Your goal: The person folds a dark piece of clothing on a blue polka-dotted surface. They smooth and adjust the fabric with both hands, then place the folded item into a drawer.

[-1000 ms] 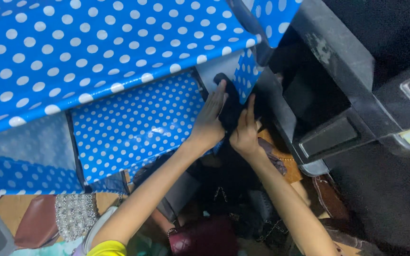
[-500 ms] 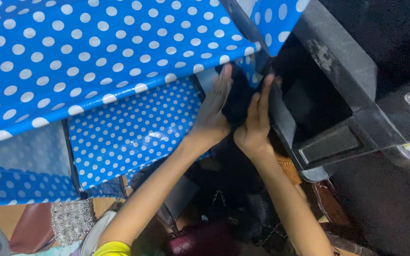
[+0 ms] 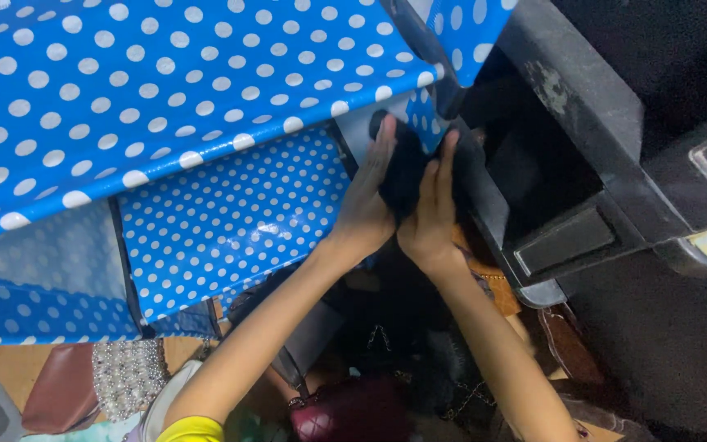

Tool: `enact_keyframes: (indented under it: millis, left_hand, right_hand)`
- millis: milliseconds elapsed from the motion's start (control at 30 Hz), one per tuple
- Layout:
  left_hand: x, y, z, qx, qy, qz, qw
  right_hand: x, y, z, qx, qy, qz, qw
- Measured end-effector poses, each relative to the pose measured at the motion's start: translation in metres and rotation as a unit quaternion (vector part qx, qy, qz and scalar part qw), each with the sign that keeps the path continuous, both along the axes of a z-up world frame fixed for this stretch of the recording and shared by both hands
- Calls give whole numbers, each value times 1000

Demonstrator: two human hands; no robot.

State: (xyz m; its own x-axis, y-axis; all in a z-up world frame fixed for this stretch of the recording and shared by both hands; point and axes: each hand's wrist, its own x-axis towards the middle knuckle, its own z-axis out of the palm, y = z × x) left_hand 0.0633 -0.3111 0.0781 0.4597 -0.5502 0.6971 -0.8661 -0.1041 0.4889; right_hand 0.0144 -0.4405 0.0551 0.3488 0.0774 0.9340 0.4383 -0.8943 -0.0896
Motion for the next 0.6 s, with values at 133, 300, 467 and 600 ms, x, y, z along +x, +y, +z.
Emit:
enact_keyframes:
  millis: [133, 300, 467, 600]
  left_hand:
    - [1, 0, 18, -8, 20, -35, 999]
    - [0, 4, -45, 18, 20, 11, 1000]
    - [-10, 14, -82, 96, 12, 29, 995]
    - [-10, 18, -48, 81, 13, -1, 997]
  right_hand:
    - [-12, 6, 35, -5, 9, -33, 999]
    - [-8, 7, -69, 120, 108, -85, 983]
    - [-25, 15, -105, 170, 237, -92, 952]
    - [-5, -10, -123, -4, 45, -144, 989]
